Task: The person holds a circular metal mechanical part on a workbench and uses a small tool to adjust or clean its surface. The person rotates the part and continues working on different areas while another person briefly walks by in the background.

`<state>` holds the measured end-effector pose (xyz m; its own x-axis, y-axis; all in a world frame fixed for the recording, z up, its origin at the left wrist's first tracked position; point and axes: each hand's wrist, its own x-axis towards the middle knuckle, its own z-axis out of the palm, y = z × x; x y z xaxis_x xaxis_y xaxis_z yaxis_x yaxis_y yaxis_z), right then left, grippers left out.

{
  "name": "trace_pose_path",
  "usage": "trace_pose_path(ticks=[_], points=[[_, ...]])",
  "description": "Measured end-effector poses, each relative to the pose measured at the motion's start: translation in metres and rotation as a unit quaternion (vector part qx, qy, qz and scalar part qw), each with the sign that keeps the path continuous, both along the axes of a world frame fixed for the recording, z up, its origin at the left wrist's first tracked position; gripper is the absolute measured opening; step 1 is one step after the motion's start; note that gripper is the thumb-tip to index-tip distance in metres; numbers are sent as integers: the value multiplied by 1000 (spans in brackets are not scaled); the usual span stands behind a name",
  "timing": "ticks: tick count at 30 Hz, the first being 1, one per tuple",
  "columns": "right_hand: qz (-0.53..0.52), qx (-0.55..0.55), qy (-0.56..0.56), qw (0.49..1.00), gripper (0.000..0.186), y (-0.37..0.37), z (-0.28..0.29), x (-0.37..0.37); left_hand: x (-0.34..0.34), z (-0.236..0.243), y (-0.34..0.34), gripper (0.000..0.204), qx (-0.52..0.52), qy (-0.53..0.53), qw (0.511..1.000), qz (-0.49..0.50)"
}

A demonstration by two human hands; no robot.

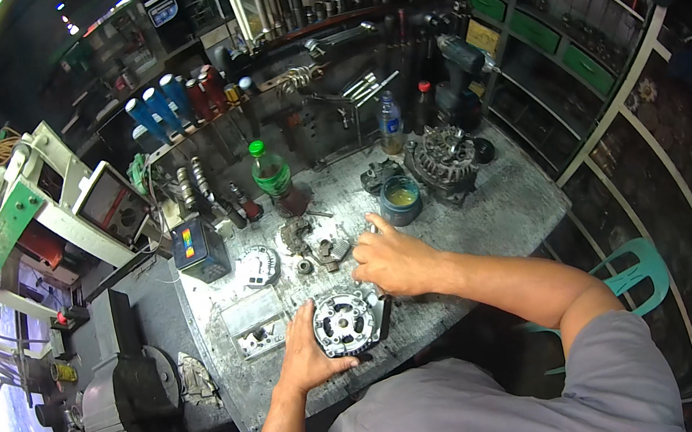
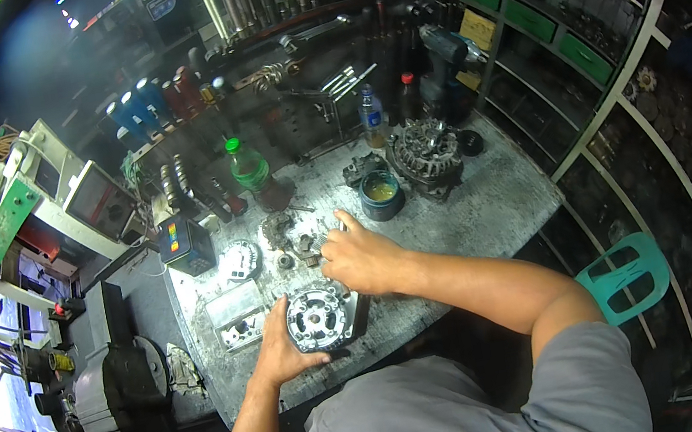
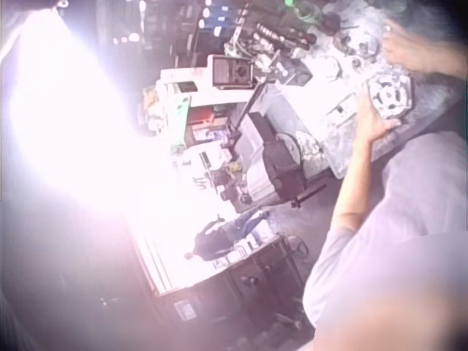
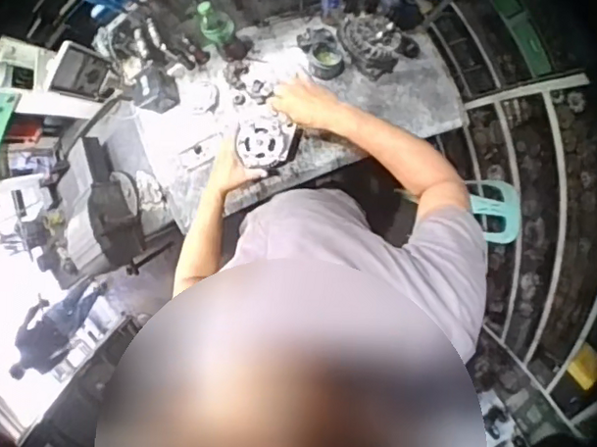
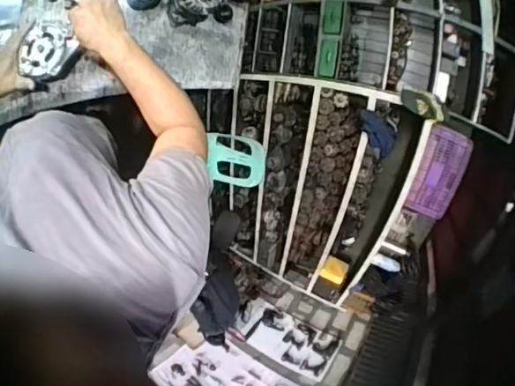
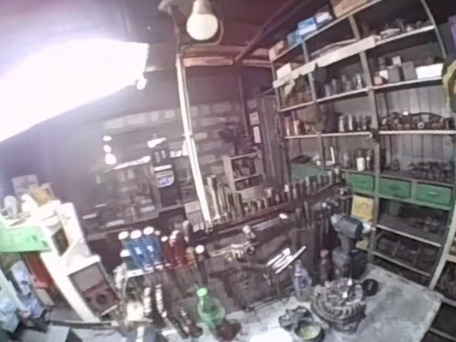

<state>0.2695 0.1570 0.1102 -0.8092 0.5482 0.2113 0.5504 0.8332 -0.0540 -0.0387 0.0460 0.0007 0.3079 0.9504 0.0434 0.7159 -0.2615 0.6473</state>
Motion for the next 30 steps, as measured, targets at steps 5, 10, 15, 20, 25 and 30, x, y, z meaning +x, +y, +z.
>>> trace_pose_path(ticks=[5,10,15,20,25,30], points=[[73,26,-57,995,10,-1,2,-6,6,0,5,161,11,-3,1000,-10],[151,38,-105,982,12,12,9,-17,1,2,10,152,0,-22,1000,-21],[215,49,-168,961,14,16,21,-25,-3,-4,14,152,34,-26,998,-42],[232,57,-287,928,18,16,23,-40,-10,-8,21,153,45,-22,996,-72],[170,-33,-292,941,20,11,18,-43,-10,-9,23,152,64,-15,994,-84],[98,-81,-185,975,21,6,4,-44,-8,-9,20,152,46,-34,996,-68]])
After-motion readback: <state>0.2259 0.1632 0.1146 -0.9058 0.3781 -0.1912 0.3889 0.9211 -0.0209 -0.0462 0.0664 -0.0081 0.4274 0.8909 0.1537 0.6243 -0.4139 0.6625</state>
